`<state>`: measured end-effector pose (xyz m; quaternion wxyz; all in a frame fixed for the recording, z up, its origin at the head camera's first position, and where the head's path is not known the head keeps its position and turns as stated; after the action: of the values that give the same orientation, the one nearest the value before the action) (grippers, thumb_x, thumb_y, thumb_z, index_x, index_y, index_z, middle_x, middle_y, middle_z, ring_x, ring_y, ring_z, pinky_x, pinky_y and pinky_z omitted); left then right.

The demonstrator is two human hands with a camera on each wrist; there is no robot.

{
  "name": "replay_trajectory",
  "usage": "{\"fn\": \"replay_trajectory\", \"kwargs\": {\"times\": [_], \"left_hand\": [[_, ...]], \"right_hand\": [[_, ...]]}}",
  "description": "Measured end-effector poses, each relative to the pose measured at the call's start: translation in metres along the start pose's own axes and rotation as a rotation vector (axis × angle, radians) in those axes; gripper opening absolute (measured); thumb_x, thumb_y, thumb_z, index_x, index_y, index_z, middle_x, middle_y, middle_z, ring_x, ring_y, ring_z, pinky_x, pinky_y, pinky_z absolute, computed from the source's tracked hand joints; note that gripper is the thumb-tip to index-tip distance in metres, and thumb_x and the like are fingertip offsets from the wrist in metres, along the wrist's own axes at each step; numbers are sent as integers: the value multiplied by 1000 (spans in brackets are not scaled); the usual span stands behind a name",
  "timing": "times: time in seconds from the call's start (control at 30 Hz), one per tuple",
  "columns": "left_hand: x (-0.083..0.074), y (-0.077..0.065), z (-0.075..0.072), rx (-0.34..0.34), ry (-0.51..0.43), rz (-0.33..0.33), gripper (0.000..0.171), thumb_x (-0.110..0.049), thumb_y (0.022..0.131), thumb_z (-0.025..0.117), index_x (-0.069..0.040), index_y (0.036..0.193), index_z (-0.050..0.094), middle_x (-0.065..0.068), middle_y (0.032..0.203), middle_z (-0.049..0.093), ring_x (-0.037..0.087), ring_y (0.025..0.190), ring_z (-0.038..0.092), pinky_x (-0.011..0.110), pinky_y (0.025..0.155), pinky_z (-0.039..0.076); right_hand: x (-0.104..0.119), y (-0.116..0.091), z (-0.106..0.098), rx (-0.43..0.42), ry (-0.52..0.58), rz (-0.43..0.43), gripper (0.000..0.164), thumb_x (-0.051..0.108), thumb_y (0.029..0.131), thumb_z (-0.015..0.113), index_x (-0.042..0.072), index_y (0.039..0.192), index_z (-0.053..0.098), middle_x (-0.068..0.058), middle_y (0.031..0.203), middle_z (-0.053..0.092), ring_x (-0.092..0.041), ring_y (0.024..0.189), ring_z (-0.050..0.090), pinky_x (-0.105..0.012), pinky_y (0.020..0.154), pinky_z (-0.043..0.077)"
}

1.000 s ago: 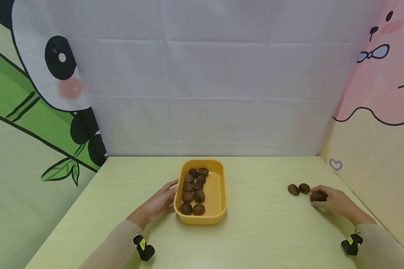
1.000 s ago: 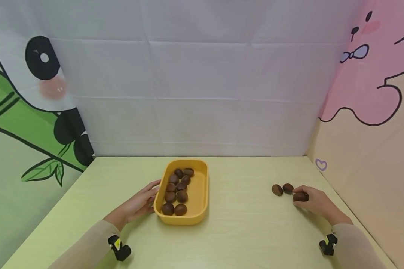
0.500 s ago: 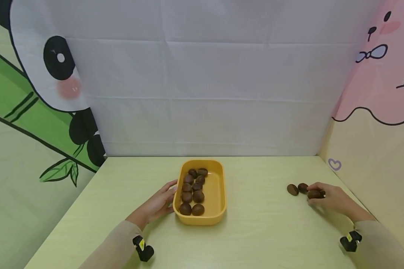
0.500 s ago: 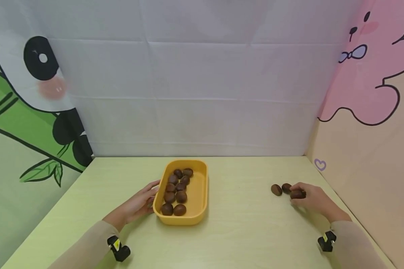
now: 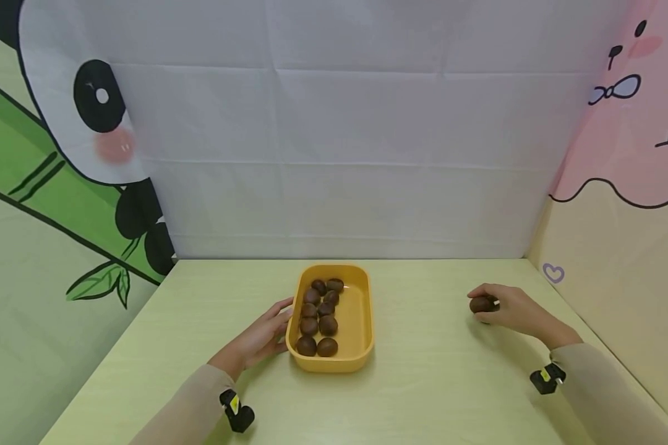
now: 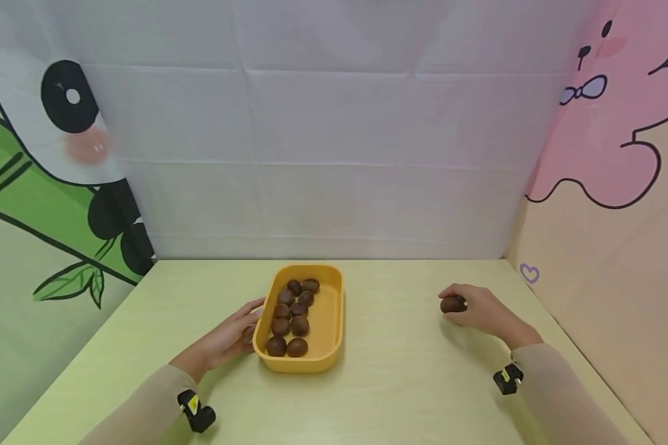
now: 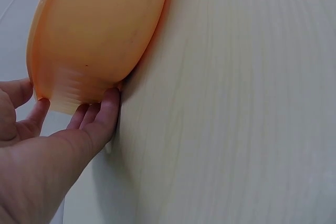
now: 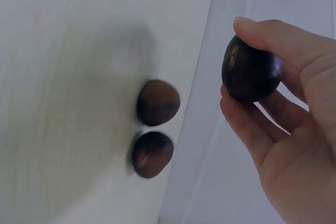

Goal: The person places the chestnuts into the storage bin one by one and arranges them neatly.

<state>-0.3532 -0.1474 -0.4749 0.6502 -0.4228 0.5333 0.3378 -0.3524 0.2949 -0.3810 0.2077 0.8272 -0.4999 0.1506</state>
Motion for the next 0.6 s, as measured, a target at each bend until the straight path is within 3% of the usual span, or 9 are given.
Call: {"fn": "replay_trajectory", "kwargs": {"times": [0.43,0.6], "left_hand": [[0,-1,-1,-16,10,-6,57,-37,110,40,-20,159,18,21,156,34,36,141,35,48,101,46],[0,-1,0,-18,10,-7,55,-35,110,39,-20,159,19,21,155,36,36,141,36,48,101,45]], "right_hand": [[98,69,38,127,156,-186,36,14,89,78,12,123,65,2,104,67,-14,95,63,-43,85,54],[136,88,53,147,137,-293,35,13,88,79,12,121,66,3,103,66,-12,91,64,-36,83,55]]}}
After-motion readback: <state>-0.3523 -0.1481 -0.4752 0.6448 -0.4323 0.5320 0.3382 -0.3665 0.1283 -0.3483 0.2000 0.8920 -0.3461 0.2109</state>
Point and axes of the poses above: each hand's wrist, its own y-axis towards the middle knuckle, its own z-axis out of the palm, x = y × z, the point moved 10 cm from there along y, towards the middle knuckle
